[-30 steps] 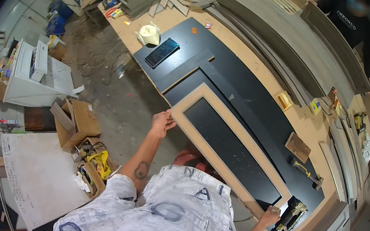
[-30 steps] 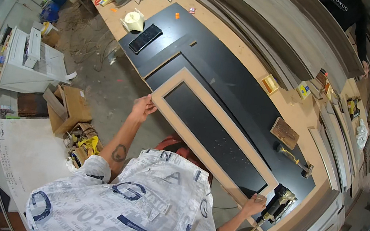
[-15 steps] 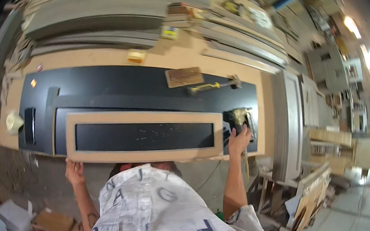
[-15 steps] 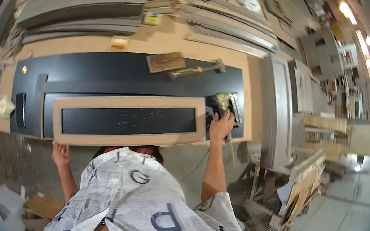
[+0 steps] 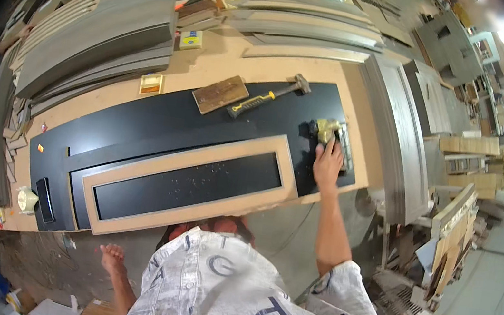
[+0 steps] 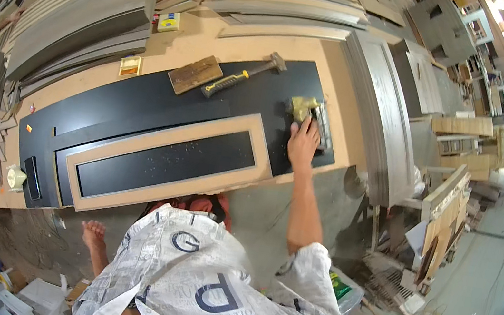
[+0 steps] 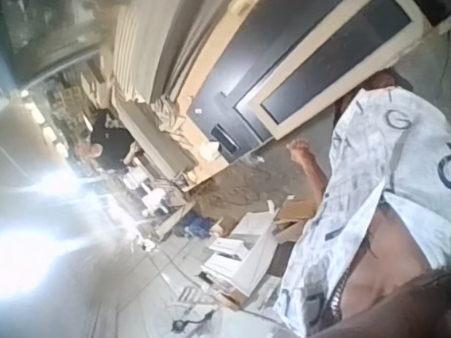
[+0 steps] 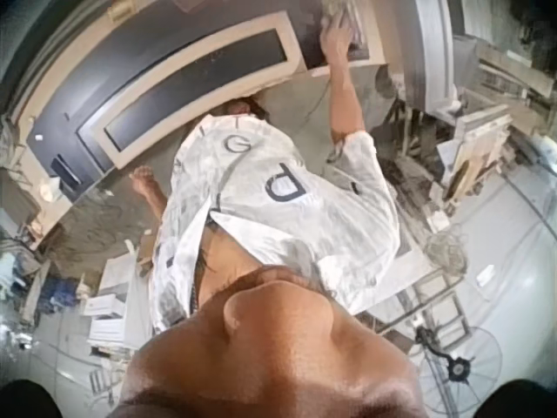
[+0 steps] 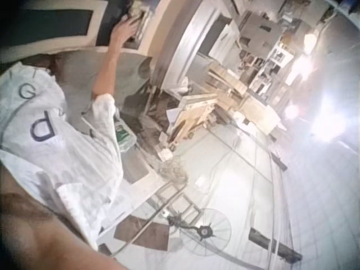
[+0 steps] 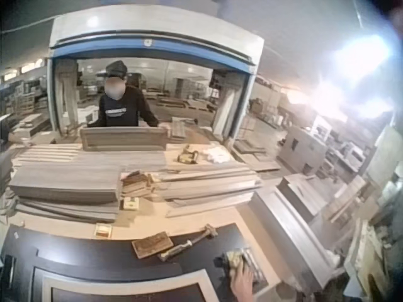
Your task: Assembling wood panels into a frame using a nail gun and glue in a factory setting.
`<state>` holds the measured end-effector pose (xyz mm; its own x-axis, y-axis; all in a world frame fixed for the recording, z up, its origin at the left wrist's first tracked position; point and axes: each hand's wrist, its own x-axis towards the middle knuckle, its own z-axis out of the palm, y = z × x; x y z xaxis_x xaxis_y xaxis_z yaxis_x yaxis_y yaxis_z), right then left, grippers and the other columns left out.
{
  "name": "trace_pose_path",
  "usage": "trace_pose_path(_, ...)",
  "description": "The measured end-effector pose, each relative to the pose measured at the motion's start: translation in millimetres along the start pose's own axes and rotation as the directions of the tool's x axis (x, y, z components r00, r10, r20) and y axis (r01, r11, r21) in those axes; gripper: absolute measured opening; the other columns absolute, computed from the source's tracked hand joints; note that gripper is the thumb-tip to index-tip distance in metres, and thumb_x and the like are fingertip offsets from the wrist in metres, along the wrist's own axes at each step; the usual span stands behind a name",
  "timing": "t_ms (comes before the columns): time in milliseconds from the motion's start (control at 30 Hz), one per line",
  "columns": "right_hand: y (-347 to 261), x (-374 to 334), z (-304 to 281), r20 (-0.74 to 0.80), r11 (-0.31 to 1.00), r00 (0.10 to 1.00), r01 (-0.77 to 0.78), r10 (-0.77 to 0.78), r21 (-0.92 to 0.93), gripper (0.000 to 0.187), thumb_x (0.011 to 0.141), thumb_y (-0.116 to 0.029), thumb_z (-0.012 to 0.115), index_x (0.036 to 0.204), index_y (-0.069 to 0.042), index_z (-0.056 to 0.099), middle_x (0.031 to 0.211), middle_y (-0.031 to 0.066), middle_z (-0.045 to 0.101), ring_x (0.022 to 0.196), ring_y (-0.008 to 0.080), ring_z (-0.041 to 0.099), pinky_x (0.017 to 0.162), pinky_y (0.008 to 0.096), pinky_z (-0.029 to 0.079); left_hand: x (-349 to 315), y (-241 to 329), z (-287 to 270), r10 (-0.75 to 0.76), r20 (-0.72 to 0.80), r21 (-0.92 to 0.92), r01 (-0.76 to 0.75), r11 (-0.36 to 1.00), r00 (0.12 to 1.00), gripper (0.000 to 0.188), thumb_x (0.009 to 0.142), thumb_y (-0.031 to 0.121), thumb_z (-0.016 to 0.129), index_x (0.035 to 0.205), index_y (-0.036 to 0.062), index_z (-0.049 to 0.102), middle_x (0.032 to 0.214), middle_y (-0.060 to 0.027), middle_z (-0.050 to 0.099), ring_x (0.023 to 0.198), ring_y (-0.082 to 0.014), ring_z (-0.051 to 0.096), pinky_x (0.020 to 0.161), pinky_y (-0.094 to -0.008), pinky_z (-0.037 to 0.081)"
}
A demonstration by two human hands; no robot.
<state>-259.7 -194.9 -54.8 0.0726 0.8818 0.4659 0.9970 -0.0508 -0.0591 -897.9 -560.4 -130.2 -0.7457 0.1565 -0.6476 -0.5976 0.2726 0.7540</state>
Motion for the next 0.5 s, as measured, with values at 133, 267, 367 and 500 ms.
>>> trace_pose_path(133,21,24,-38,0.013,0.983,0.992,-0.123,0.123,0.139,0.031,0.097,-0.022,0.052,0.116,0.001,0.060,0.115,0.0210,0.058,0.106,0.0393,0.054,0.092,0.0487,0.043,-26,-6,28,-0.031,0.156,0.054,0.023,0.998,0.987,0.048,0.097,0.047,0.053,0.105,0.0003,0.063,0.086,-0.0085,0.067,0.070,-0.0184,0.063,0.065,-0.0314,0.053)
trace_pose_path(267,42,-20,-40,0.253,0.884,0.893,-0.425,0.373,0.196,0.026,0.093,-0.016,0.056,0.113,-0.001,0.061,0.107,0.0206,0.061,0.101,0.0396,0.056,0.086,0.0472,0.046,-30,-12,40,0.008,0.070,0.044,-0.011,0.999,0.998,0.049,0.098,0.046,0.052,0.110,-0.0006,0.061,0.091,-0.0115,0.067,0.072,-0.0211,0.064,0.062,-0.0315,0.053)
trace_pose_path(367,25,-50,-38,0.125,0.919,0.942,-0.333,0.312,0.212,0.026,0.091,-0.014,0.058,0.113,0.000,0.061,0.109,0.0208,0.061,0.104,0.0391,0.056,0.089,0.0470,0.046,-21,-13,20,0.002,0.074,-0.040,0.001,0.999,0.997,0.053,0.098,0.047,0.052,0.117,-0.0020,0.058,0.095,-0.0133,0.067,0.079,-0.0242,0.065,0.069,-0.0332,0.055)
trace_pose_path(500,-32,-67,-35,0.121,0.917,0.971,-0.236,0.207,0.321,0.029,0.089,-0.014,0.060,0.114,0.001,0.061,0.111,0.0218,0.061,0.106,0.0387,0.056,0.092,0.0450,0.046,-59,12,37,0.060,0.169,-0.248,-0.017,0.969,0.984,0.047,0.101,0.030,0.047,0.136,-0.0010,0.042,0.129,-0.0179,0.055,0.115,-0.0311,0.057,0.097,-0.0419,0.050)
